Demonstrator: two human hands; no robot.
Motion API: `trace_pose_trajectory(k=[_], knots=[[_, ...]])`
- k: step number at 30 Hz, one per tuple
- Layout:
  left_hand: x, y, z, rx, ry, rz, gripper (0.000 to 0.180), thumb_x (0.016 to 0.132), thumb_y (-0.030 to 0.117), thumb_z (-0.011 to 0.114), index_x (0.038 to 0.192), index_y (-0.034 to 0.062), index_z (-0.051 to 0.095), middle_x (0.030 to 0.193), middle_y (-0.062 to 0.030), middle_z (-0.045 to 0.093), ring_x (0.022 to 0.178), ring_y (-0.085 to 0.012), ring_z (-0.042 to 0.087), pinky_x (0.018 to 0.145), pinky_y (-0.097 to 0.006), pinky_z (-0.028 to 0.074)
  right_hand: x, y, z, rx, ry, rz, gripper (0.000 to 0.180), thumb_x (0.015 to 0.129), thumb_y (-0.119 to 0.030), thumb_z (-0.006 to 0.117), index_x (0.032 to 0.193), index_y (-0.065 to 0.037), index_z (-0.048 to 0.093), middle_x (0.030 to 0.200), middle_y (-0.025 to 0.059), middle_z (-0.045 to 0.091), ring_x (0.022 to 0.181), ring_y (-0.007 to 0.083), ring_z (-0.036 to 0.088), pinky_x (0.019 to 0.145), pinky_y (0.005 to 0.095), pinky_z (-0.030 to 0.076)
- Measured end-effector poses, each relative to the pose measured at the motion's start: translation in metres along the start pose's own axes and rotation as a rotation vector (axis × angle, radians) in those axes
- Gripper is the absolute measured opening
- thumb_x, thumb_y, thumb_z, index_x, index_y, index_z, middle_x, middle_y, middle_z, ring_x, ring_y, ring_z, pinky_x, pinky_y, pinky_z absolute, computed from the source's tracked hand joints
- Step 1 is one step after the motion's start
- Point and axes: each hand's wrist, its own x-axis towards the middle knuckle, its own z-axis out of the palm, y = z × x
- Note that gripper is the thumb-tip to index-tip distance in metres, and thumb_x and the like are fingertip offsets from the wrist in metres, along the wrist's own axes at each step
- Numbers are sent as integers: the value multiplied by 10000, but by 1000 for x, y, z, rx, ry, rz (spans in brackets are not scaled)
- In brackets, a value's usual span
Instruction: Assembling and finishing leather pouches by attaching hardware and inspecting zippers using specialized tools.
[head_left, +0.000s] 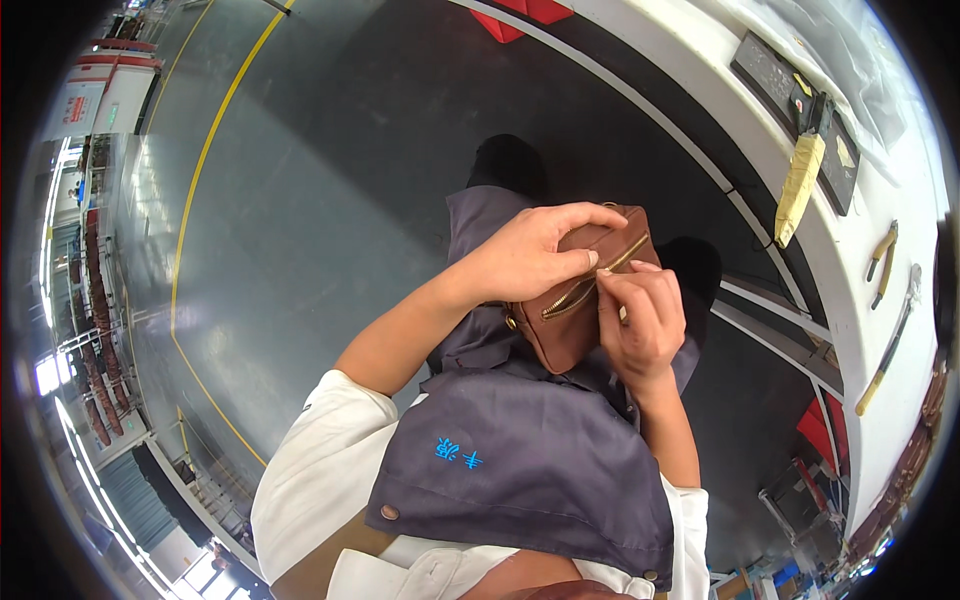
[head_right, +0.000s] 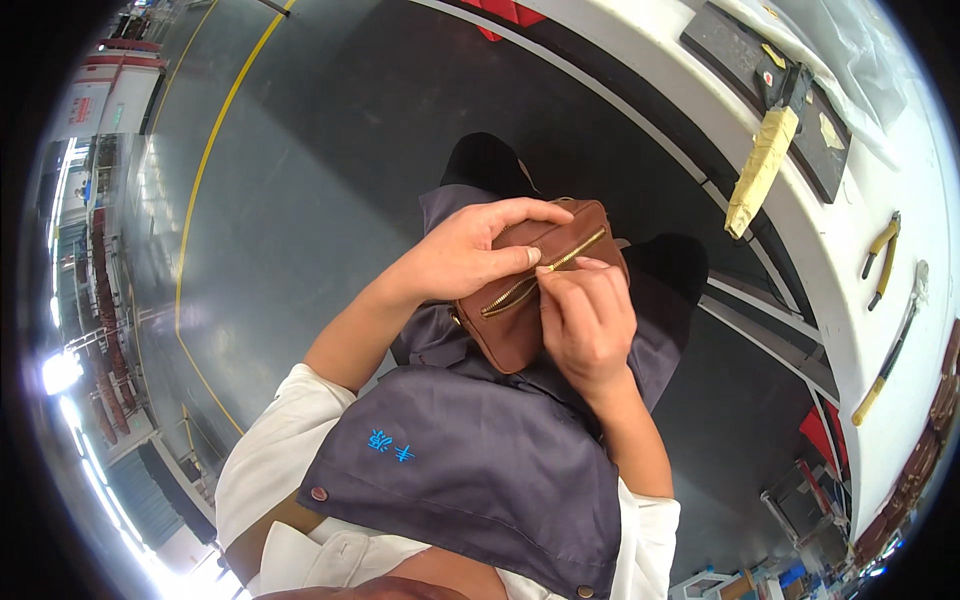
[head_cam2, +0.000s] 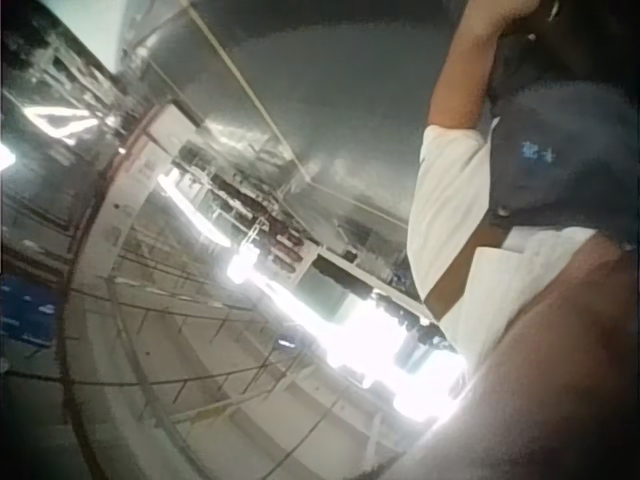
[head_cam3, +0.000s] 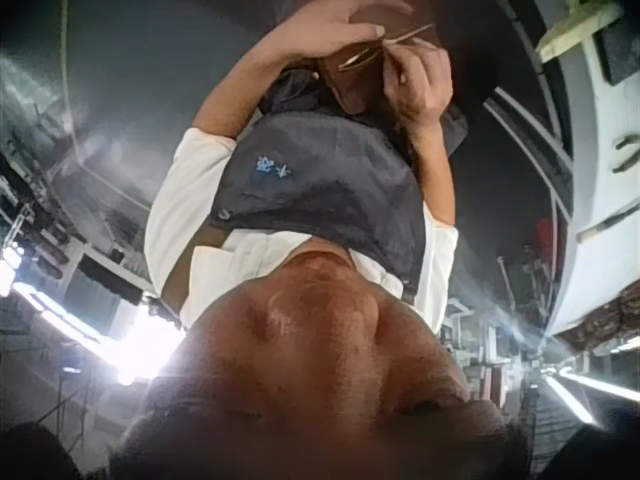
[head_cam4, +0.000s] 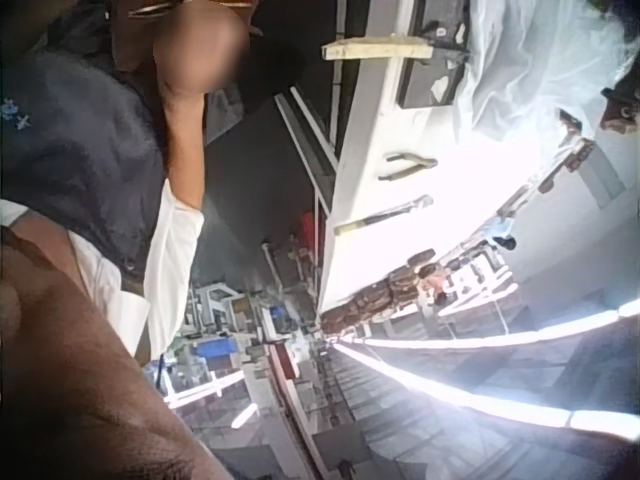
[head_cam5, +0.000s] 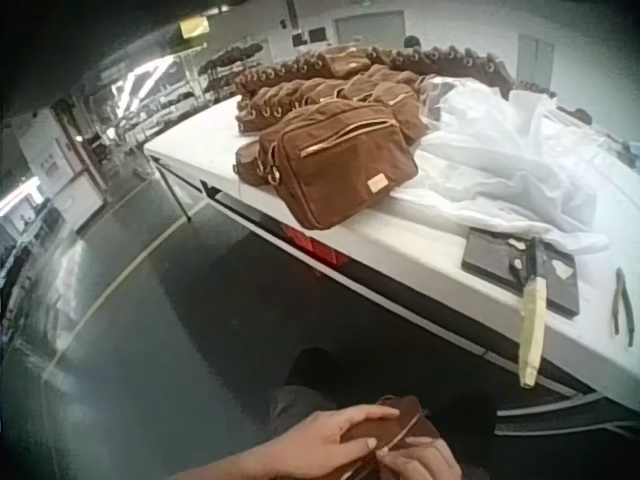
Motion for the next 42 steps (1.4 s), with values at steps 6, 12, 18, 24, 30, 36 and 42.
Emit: trace_pose_trajectory(k=[6, 12, 18, 24, 30, 36, 42], knots=[[-1, 5, 0, 118, 11, 22, 406, 931, 44, 586, 1336, 12, 588, 1250, -124, 673, 1148, -184, 641, 996, -323, 502, -1, 0, 2, -95, -5, -47, 199, 753, 30, 786, 928, -37, 719, 853, 55, 663, 775, 230, 632, 836, 395, 564], [-2, 3, -4, -26, -29, -37, 393, 957, 20, 582, 1350, 6, 574, 1251, -91, 662, 1158, -143, 616, 1007, -305, 493, 2, 13, -3, 199, -34, 115, 184, 804, -66, 778, 981, -47, 734, 913, 71, 689, 876, 254, 629, 910, 436, 521], [-11, 27, -20, -383, -128, -154, 353, 987, 99, 610, 1318, -21, 599, 1263, -100, 655, 1160, -163, 621, 1019, -312, 494, -10, 36, 12, 549, -66, 784, 403, 982, -131, 617, 1372, -34, 588, 1287, 141, 657, 1210, 253, 609, 1054, 346, 449], [-1, 15, -36, -268, 57, -150, 382, 1047, 302, 518, 1190, -21, 663, 1118, -104, 691, 1036, -162, 660, 939, -294, 517, -16, 21, 27, 1054, -455, 1241, 432, 1071, -296, 473, 1385, -17, 577, 1303, 108, 644, 1195, 168, 586, 1032, 292, 446], [-1, 14, -32, -273, 79, -244, 442, 1067, 384, 473, 1149, 0, 675, 1086, -86, 669, 1011, -165, 647, 923, -305, 515, -22, 21, 33, 1086, -396, 1311, 425, 1073, -289, 451, 1369, -18, 590, 1289, 103, 650, 1178, 163, 591, 1020, 294, 449], [-2, 12, -35, -303, 1, -172, 434, 1064, 389, 494, 1163, 4, 666, 1116, -85, 667, 1055, -161, 636, 953, -309, 507, -29, 32, 31, 783, -370, 1167, 430, 1065, -288, 493, 1378, -4, 572, 1297, 123, 638, 1178, 165, 592, 1010, 308, 462], [-7, 13, -38, -316, -73, -179, 414, 969, 286, 667, 1245, -17, 608, 1178, -103, 661, 1089, -155, 633, 971, -302, 511, -22, 27, 18, 458, -273, 932, 411, 1023, -266, 539, 1351, -23, 590, 1276, 157, 632, 1195, 278, 600, 1028, 353, 457]])
